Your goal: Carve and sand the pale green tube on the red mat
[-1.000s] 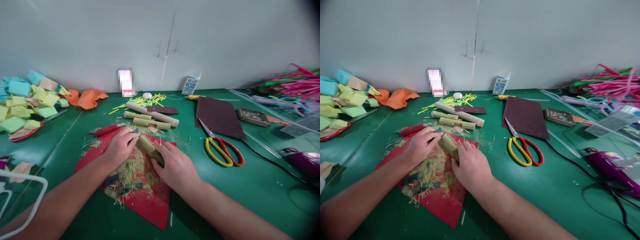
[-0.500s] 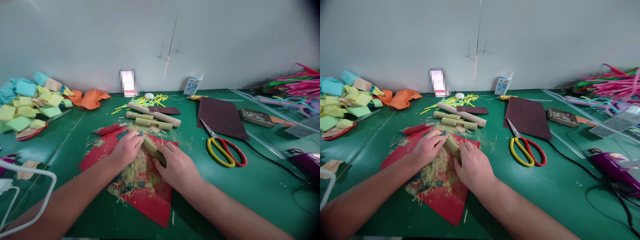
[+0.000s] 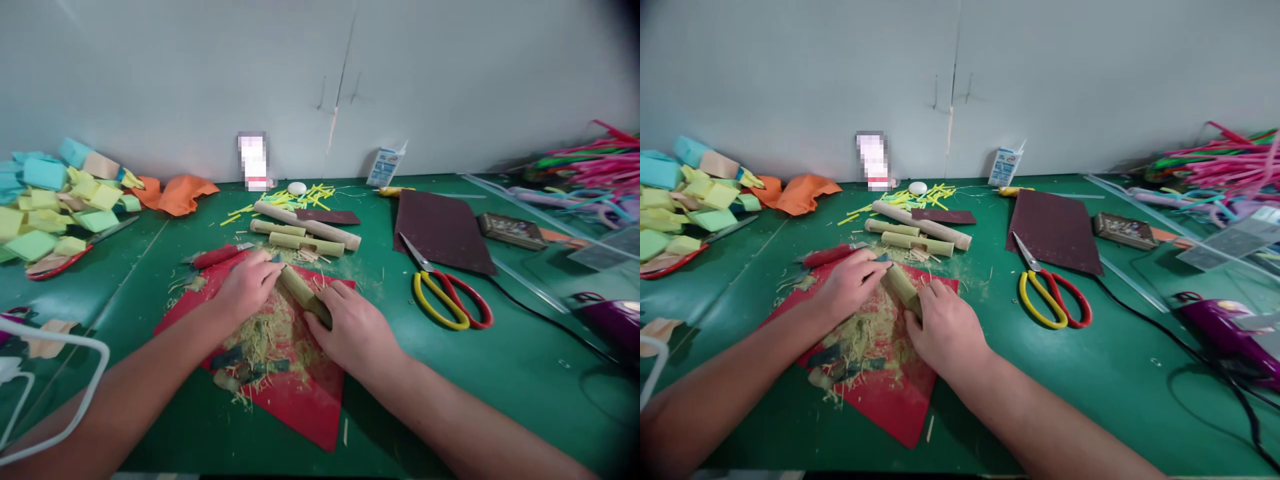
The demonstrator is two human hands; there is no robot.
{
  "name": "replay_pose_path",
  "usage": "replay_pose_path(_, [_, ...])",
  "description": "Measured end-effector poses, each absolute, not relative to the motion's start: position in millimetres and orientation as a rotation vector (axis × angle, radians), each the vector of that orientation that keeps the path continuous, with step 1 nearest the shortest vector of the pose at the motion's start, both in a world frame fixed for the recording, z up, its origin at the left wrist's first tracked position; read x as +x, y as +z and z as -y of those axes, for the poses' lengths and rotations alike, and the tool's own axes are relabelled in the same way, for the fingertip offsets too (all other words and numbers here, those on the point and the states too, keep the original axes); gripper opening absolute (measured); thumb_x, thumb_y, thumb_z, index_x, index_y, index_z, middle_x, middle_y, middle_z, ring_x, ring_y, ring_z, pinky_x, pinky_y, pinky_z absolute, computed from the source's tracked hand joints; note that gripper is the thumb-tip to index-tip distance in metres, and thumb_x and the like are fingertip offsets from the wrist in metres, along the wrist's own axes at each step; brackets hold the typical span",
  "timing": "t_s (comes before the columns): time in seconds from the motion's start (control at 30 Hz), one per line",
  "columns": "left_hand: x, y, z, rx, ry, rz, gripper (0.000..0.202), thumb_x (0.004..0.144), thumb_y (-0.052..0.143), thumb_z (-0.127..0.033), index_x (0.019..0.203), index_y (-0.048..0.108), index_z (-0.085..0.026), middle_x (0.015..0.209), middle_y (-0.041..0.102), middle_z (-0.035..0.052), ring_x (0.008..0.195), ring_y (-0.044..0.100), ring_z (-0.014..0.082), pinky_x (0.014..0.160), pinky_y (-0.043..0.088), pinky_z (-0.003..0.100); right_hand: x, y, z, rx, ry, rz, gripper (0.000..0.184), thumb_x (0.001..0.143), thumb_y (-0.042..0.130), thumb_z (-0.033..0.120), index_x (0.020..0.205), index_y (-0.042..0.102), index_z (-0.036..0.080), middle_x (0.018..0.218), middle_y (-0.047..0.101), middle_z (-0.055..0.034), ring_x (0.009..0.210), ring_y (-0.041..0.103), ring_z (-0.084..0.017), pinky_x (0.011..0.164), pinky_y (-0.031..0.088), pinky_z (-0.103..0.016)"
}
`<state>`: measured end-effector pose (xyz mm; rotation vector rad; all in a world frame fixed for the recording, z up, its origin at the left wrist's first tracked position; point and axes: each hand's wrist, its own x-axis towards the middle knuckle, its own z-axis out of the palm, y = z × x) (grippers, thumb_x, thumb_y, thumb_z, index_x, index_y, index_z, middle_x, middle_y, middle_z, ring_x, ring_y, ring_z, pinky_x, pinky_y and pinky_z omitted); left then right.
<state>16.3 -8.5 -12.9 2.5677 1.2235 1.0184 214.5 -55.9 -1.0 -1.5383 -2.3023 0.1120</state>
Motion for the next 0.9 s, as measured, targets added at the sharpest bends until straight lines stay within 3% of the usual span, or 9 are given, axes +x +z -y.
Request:
replay_pose_path(0.37, [19.7, -13.8, 9.8, 2.602, 0.921, -1.131, 0.023, 0.094, 0.045, -0.022, 0.103, 0.065, -0.017, 0.087, 0.057, 0.0046, 0.079, 0.056, 0.0131, 0.073, 0.048, 0.025, 213.8, -1.3, 56.1, -1.525, 0.053, 2.319, 0.011, 0.08, 0.056, 0.028, 0.084, 0.057, 0.018, 0.084, 0.057, -0.0038, 0.073, 0.053, -0.017, 0.06, 0.037, -0.028])
replay_pose_path(0.67, [6.8, -10.4, -3.3, 2.504, 0.974, -1.262, 0.022, 0.092, 0.049, -0.021, 0.104, 0.066, -0.016, 0.09, 0.059, 0.0055, 0.081, 0.058, 0.0139, 0.075, 0.048, 0.027, 211.9, 4.0, 58.5, -1.576, -0.1, 2.362, 0.02, 0.084, 0.049, 0.034, 0.084, 0.06, 0.017, 0.083, 0.06, -0.0061, 0.075, 0.054, -0.02, 0.063, 0.038, -0.032])
replay_pose_path(0.9, [6.3, -11.6, 0.0, 2.474, 1.028, -1.341, 0.021, 0.091, 0.049, -0.022, 0.099, 0.067, -0.014, 0.084, 0.057, 0.0046, 0.078, 0.057, 0.014, 0.071, 0.047, 0.026, 211.0, 3.8, 59.4, -1.547, -0.02, 2.407, 0.013, 0.082, 0.053, 0.026, 0.085, 0.06, 0.015, 0.086, 0.061, -0.0065, 0.076, 0.055, -0.019, 0.063, 0.039, -0.03])
